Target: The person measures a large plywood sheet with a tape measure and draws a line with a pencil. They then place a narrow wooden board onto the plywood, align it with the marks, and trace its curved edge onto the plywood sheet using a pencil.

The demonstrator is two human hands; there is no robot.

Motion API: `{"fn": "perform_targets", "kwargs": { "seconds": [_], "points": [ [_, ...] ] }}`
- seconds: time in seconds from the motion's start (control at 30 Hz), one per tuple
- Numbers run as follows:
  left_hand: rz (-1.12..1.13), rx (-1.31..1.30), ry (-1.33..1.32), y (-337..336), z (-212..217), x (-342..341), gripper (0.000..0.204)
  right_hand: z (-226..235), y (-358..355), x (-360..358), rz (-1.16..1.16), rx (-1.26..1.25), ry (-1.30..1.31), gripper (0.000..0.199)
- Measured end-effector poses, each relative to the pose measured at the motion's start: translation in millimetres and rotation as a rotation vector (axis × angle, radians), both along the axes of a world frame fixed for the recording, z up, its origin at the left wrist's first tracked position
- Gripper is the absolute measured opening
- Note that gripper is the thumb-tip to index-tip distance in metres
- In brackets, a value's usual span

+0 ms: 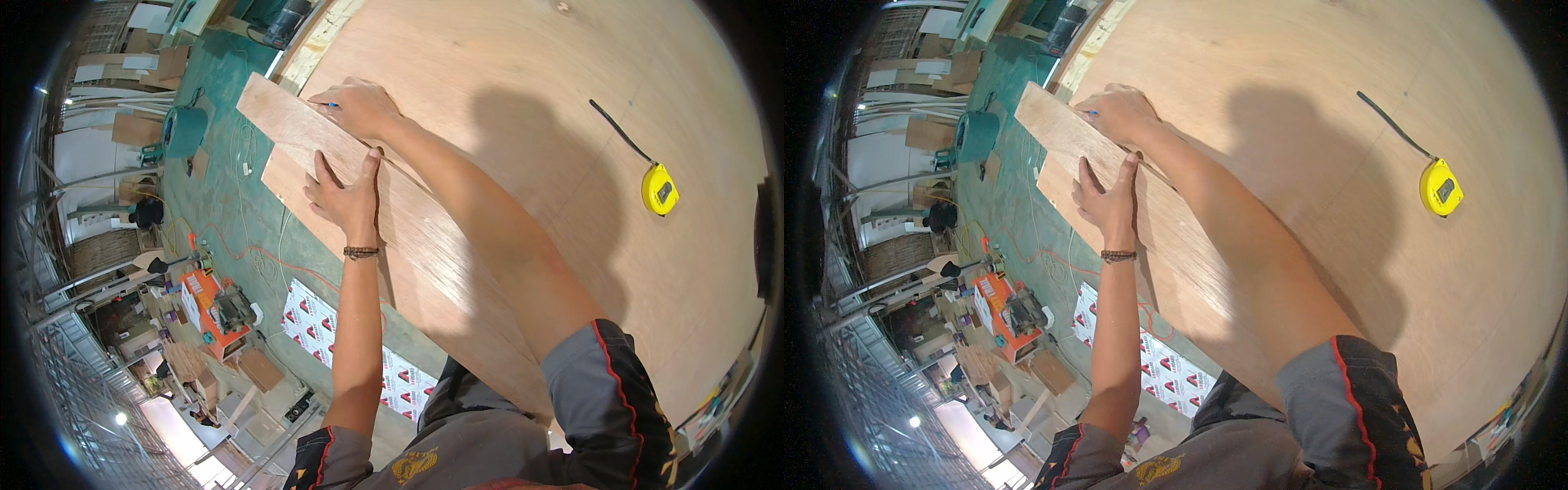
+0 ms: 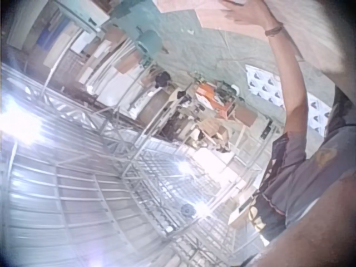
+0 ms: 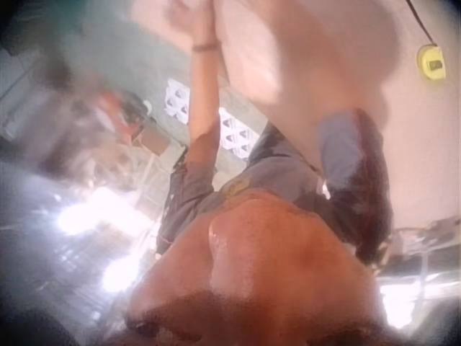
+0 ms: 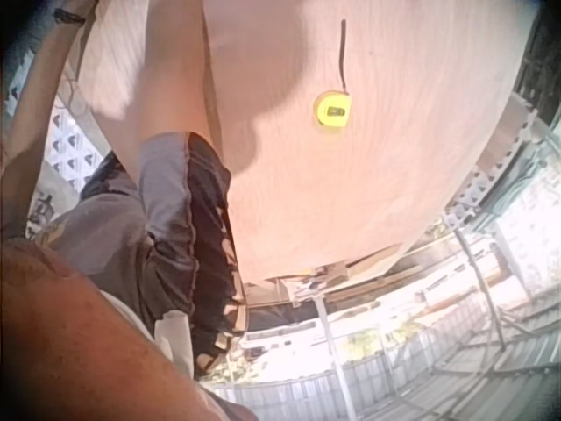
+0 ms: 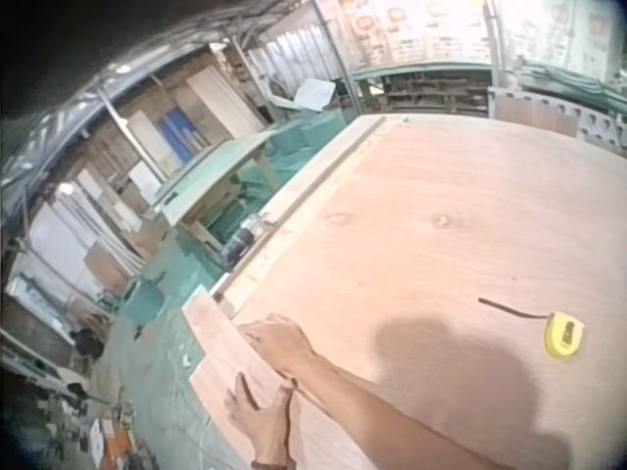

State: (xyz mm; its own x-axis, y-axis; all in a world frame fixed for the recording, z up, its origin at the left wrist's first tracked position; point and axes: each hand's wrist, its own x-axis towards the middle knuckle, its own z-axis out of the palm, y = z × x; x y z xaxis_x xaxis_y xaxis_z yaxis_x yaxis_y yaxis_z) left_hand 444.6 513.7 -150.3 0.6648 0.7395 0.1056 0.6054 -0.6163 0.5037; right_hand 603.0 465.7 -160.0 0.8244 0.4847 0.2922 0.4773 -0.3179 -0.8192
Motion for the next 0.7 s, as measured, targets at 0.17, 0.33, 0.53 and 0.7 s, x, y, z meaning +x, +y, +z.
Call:
{"fn": "perform_targets", "kwargs": {
  "seconds": [0.17,0.33,0.53,0.7],
  "points": [
    [-0.014,0.011,-0.023,1.3,-2.3,2.3,0.115,-1.5,-9.1,14.2,0.028,0.222,0.127,0.029],
    [-0.009,-0.002,-0.014,4.8,-0.1,2.2,0.115,18.2,-51.5,4.9,0.012,0.601,0.511,0.042],
    [-0.082,0.075,-0.004,6.0,-11.6,5.4,0.111,59.6,-240.5,-105.8,-0.080,0.854,0.430,0.033],
    [-0.237,0.186,-0.024,27.2,-29.9,-2.3,0.113,105.3,-452.4,-279.1,-0.681,0.258,0.416,0.020]
  ]
}}
